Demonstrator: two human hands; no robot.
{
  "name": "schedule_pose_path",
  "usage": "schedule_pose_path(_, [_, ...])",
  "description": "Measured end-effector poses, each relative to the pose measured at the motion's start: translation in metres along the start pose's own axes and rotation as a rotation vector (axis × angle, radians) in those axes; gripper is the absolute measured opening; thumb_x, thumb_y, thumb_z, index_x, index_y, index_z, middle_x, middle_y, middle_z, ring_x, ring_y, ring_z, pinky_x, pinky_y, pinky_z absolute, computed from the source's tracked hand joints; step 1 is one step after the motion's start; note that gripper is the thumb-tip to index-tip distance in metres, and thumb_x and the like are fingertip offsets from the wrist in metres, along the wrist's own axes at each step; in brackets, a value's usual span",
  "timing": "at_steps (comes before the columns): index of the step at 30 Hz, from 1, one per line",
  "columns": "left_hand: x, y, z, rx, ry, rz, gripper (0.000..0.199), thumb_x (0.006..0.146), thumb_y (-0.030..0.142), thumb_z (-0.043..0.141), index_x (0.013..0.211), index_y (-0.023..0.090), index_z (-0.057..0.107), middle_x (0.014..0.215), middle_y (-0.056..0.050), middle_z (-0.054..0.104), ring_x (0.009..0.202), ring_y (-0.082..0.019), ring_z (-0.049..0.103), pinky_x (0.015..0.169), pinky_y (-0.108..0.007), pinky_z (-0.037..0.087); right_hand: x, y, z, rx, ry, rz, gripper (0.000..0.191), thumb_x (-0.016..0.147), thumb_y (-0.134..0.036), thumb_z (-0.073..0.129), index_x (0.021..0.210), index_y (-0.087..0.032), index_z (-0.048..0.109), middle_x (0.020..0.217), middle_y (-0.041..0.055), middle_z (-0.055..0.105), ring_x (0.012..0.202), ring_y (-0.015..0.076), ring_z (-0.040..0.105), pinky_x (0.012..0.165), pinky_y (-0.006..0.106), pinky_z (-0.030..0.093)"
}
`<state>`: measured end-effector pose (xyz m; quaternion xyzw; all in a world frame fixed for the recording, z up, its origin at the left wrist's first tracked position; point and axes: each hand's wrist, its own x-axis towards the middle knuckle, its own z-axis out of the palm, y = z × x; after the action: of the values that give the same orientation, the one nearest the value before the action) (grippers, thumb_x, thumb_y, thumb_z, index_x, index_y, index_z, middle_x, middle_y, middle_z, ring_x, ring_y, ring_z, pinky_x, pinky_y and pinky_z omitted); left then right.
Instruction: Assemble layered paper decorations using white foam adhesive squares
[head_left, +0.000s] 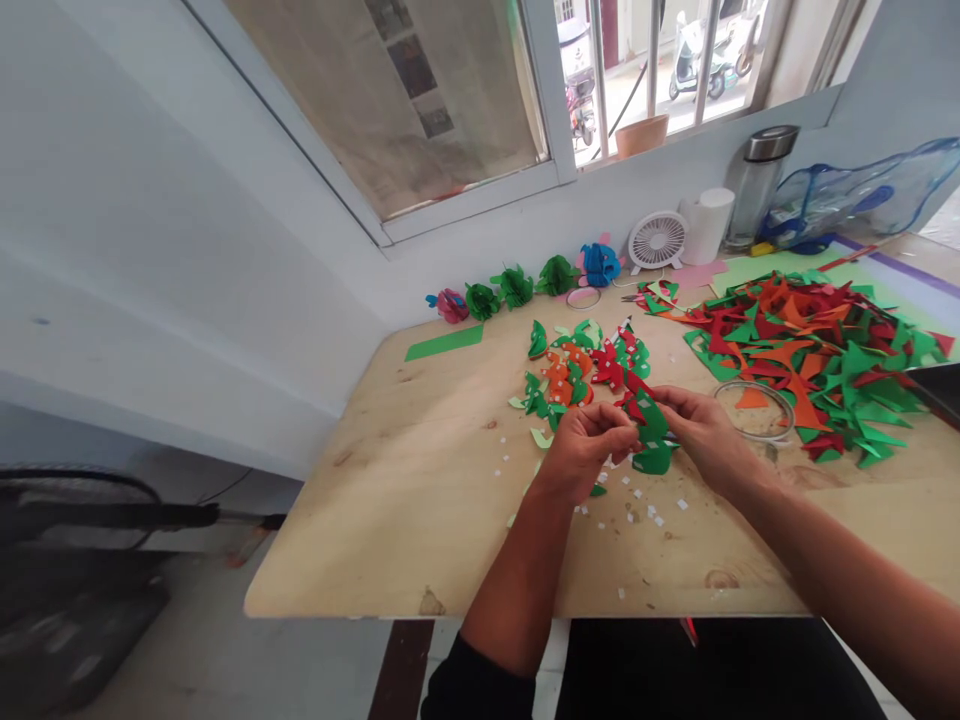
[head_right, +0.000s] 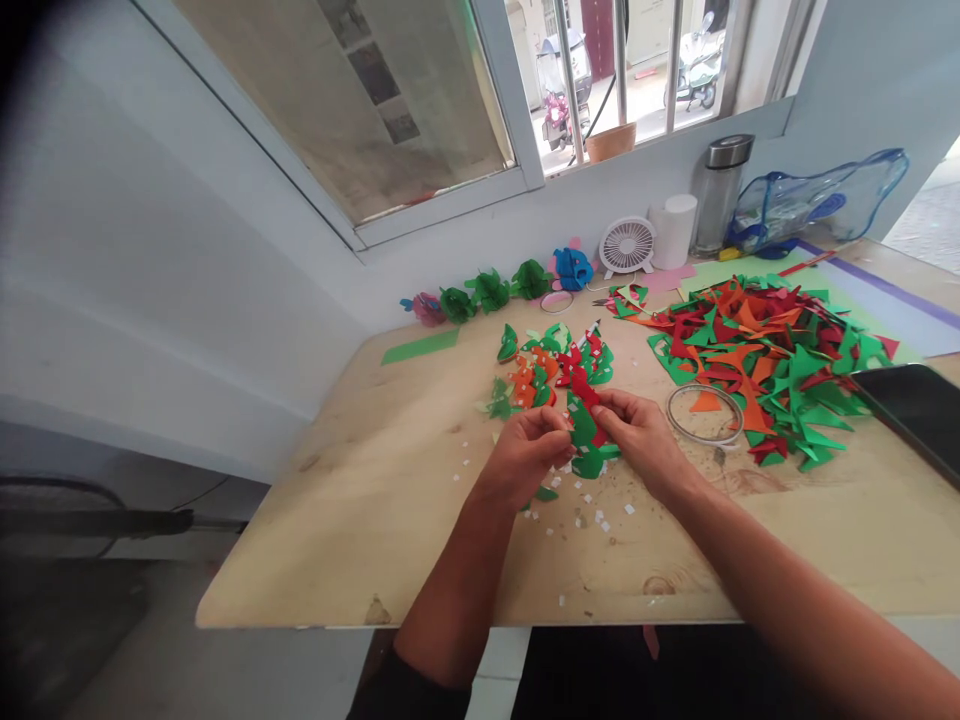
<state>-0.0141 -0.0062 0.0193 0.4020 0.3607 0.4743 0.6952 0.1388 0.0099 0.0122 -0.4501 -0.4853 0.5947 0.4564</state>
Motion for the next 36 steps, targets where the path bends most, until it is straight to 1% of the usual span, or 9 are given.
schedule_pose_path(4, [0.004,-0.006,0.005,-0.046,0.116,-0.020,0.032,0.052,0.036,0.080,0.061,0.013,0.060,0.052,0.002,0.056,0.043,-0.004,0.043,0.042,-0.017,0.028,-0.001,-0.001,0.001,-0.018,-0.010,-0.032,0.041,0.063,-0.055,0.068,0.086,-0.020,0.069,0.073,0.0021,0.068,0.061,0.0159,0.058,0.056,0.027,0.045])
schedule_pose_path(9, [0.008,-0.012,0.007,-0.042,0.169,0.026,0.031,0.053,0.035,0.080,0.062,0.013,0.060,0.050,0.002,0.056,0.040,-0.003,0.040,0.039,-0.017,0.024,-0.001,-0.001,0.002,-0.008,-0.027,-0.035,0.044,0.062,-0.057,0.069,0.083,-0.019,0.070,0.073,0.0036,0.069,0.059,0.0156,0.057,0.054,0.026,0.044])
schedule_pose_path(15, [0.011,-0.015,0.009,-0.004,0.260,0.106,0.031,0.053,0.034,0.080,0.062,0.012,0.060,0.048,0.004,0.056,0.037,-0.002,0.036,0.038,-0.018,0.022,0.000,0.002,0.001,-0.087,0.015,-0.089,0.043,0.062,-0.056,0.069,0.082,-0.018,0.071,0.068,0.0020,0.067,0.059,0.0139,0.054,0.052,0.024,0.042])
schedule_pose_path(17, [0.011,-0.016,0.010,0.001,0.287,0.122,0.030,0.054,0.034,0.080,0.061,0.012,0.060,0.048,0.004,0.056,0.038,-0.002,0.038,0.039,-0.018,0.025,0.000,0.003,0.001,-0.079,0.018,-0.084,0.043,0.063,-0.056,0.069,0.083,-0.018,0.071,0.067,0.0017,0.066,0.057,0.0133,0.053,0.052,0.023,0.041])
schedule_pose_path(22, [0.013,-0.021,0.010,0.020,0.349,0.155,0.026,0.056,0.031,0.078,0.062,0.013,0.061,0.051,0.003,0.058,0.044,-0.004,0.047,0.047,-0.018,0.036,-0.001,0.001,0.002,-0.047,0.002,-0.066,0.044,0.063,-0.055,0.069,0.086,-0.017,0.070,0.069,0.0026,0.067,0.057,0.0132,0.056,0.054,0.024,0.045])
schedule_pose_path(25, [0.013,-0.023,0.011,0.033,0.372,0.171,0.024,0.057,0.029,0.078,0.062,0.013,0.061,0.052,0.003,0.058,0.047,-0.006,0.049,0.051,-0.019,0.040,-0.001,0.001,0.001,-0.054,-0.005,-0.067,0.044,0.064,-0.053,0.069,0.087,-0.016,0.070,0.070,0.0032,0.068,0.057,0.0134,0.057,0.053,0.024,0.046])
schedule_pose_path(29, [0.014,-0.025,0.011,0.044,0.397,0.197,0.022,0.058,0.028,0.077,0.062,0.013,0.061,0.052,0.003,0.058,0.048,-0.006,0.051,0.053,-0.020,0.043,-0.001,0.003,0.000,-0.060,-0.013,-0.080,0.043,0.066,-0.052,0.067,0.089,-0.016,0.069,0.071,0.0033,0.069,0.058,0.0142,0.059,0.054,0.024,0.049])
schedule_pose_path(36, [0.016,-0.030,0.010,0.052,0.416,0.227,0.022,0.060,0.028,0.076,0.065,0.013,0.062,0.055,0.003,0.059,0.049,-0.006,0.051,0.054,-0.020,0.043,-0.001,0.005,0.000,-0.046,-0.028,-0.086,0.038,0.068,-0.047,0.066,0.090,-0.016,0.069,0.073,0.0032,0.070,0.062,0.0154,0.062,0.057,0.025,0.051])
